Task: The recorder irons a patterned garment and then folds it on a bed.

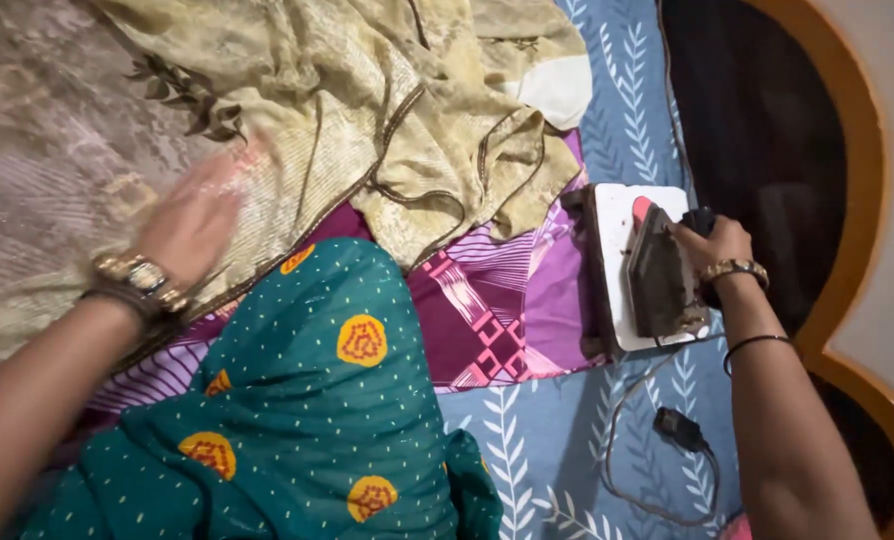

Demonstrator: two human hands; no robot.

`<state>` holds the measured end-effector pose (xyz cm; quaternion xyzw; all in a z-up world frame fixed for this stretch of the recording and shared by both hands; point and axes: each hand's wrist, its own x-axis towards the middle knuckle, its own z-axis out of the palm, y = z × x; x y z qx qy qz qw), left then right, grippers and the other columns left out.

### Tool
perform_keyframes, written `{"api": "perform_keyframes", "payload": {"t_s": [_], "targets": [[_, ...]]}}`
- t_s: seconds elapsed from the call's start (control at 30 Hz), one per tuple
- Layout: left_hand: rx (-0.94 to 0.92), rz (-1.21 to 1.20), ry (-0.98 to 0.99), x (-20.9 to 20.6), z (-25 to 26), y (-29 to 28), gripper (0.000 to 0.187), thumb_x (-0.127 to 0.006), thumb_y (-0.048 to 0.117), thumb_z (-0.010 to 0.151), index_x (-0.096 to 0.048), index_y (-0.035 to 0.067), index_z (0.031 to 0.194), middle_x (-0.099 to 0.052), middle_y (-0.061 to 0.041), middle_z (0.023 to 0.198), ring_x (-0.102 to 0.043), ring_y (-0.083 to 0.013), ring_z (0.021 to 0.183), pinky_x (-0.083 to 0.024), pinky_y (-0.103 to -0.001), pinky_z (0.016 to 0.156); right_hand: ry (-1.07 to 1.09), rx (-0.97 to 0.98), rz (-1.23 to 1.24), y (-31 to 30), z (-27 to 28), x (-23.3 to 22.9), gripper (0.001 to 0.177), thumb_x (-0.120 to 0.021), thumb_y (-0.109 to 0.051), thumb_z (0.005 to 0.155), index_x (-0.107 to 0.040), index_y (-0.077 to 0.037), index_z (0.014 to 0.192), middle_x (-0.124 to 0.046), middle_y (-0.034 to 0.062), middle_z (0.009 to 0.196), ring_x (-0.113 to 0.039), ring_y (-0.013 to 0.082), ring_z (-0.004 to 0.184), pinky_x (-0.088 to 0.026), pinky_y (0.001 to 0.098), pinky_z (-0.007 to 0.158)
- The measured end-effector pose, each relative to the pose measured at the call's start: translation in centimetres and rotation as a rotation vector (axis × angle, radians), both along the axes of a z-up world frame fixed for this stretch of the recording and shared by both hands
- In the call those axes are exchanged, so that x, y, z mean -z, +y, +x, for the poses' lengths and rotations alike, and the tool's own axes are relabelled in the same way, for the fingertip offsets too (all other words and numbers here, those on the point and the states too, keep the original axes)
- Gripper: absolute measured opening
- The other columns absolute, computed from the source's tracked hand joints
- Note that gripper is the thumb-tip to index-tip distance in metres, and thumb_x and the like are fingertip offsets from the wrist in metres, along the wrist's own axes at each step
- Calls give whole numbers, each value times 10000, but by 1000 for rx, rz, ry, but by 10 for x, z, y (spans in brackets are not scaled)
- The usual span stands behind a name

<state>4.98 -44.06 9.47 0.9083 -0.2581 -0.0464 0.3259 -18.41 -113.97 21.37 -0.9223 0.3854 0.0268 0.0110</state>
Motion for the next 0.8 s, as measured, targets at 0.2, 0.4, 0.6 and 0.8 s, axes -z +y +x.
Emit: {"api": "perform_keyframes", "payload": {"t_s": [0.2, 0.4, 0.6, 0.8], "targets": [[295, -294, 96, -106, -7, -125, 575, -406, 364, 1100, -403, -27, 1521, -401, -252, 1594, -377, -347, 1500, -296, -408, 1220, 17, 49, 0, -14, -7, 34, 764, -806, -581, 763, -721, 93, 1111, -709, 343, 1092, -693, 468, 1032, -546, 536, 901], [375, -331, 125, -116, -29, -161, 621, -421, 417, 1067, -381, 36, 1557, -383, -227, 1604, -356, -346, 1490, -291, -420, 1198, 79, 26, -1, 18, 13, 13, 934, -823, -651, 723, -631, 62, 1294, -639, 339, 1240, -627, 483, 1149, -515, 556, 952], [284, -218, -102, -87, -20, -77, 563, -488, 354, 1058, -465, 9, 1503, -475, -231, 1545, -423, -366, 1449, -334, -446, 1184, -154, -430, -240, 179, 147, 40, 889, -812, -616, 758, -553, -88, 1424, -531, 229, 1438, -499, 433, 1308, -426, 595, 1011], [167, 357, -163, -41, -71, 116, 221, -640, 254, 924, -677, 125, 1099, -669, -100, 1027, -638, -315, 1035, -524, -459, 907, -120, -1003, 42, 466, 238, 72, 901, -801, -628, 775, -491, -151, 1475, -346, 219, 1572, -308, 420, 1445, -286, 662, 1106]]}}
